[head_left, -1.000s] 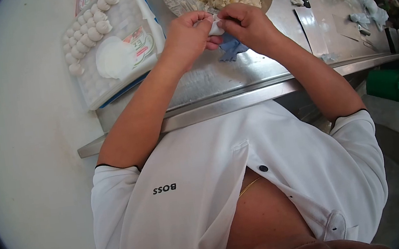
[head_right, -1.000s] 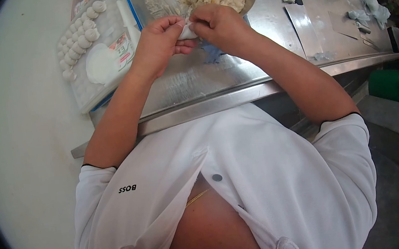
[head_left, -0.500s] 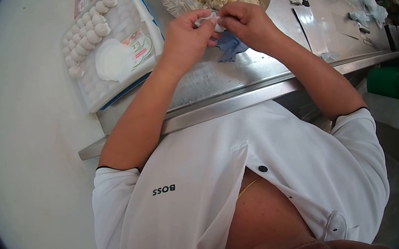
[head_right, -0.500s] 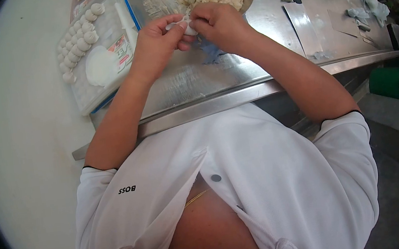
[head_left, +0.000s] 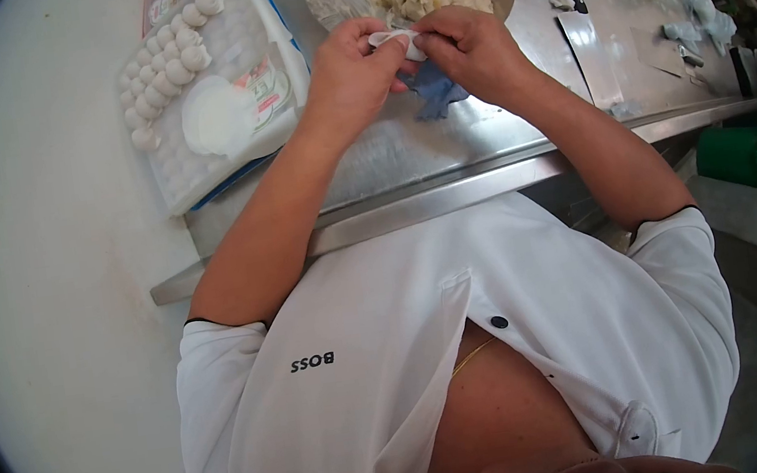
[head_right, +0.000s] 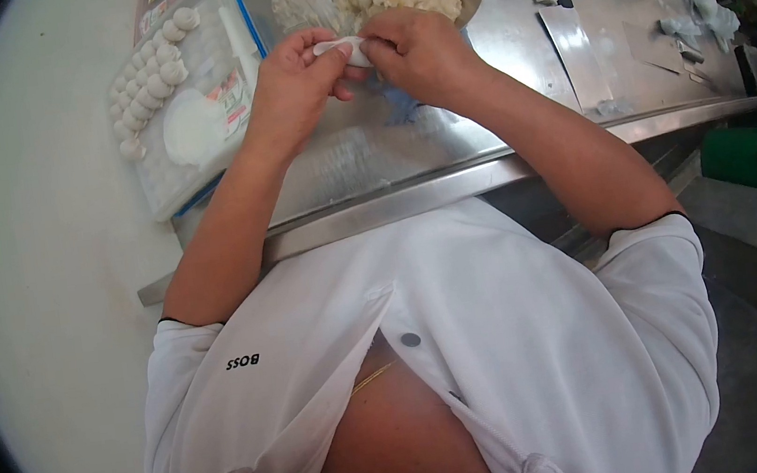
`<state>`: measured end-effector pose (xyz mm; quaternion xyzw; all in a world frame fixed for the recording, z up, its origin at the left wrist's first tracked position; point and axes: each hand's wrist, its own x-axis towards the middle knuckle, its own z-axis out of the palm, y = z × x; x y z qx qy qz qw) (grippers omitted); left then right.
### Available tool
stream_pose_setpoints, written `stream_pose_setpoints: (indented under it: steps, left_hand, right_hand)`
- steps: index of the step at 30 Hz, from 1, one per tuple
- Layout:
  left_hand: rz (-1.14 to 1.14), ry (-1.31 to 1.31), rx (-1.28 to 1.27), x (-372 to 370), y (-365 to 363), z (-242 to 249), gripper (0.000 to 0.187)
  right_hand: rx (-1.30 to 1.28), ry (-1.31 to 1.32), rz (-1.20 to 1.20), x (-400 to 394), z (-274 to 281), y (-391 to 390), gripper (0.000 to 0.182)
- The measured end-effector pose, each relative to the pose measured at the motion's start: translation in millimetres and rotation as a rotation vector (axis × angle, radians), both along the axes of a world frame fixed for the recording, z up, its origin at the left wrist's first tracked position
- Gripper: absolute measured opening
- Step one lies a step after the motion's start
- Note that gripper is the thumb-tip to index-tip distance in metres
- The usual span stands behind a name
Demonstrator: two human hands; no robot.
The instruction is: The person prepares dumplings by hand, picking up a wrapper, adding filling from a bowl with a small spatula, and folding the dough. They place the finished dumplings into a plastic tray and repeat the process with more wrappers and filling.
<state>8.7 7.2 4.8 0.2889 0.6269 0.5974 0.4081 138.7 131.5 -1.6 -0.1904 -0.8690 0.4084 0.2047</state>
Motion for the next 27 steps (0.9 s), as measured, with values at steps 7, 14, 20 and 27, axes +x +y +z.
stream_pose_setpoints:
  steps: [7,14,20,27]
  left_hand:
    - [-0.054,0.140,-0.105,2.1,-3.5,11.8,0.024]
    - [-0.106,0.199,-0.140,-2.1,-2.6,4.7,0.025]
    - [0.006,0.038,0.029,-1.0,-0.4,-1.0,0.026]
    - [-0.061,0.148,-0.101,-0.8,-1.1,3.5,0.023]
  right_hand:
    - [0.078,0.032,-0.011,2.2,-0.8,-6.3,0.020]
    - [0.144,-0.025,0.066,-0.5,-5.2,-1.7,0.019]
    - [0.116,-0.005,0.029,-0.9,-0.8,1.5,0.018]
    - [0.108,-0.022,0.000,1.8,2.3,-6.9,0.018]
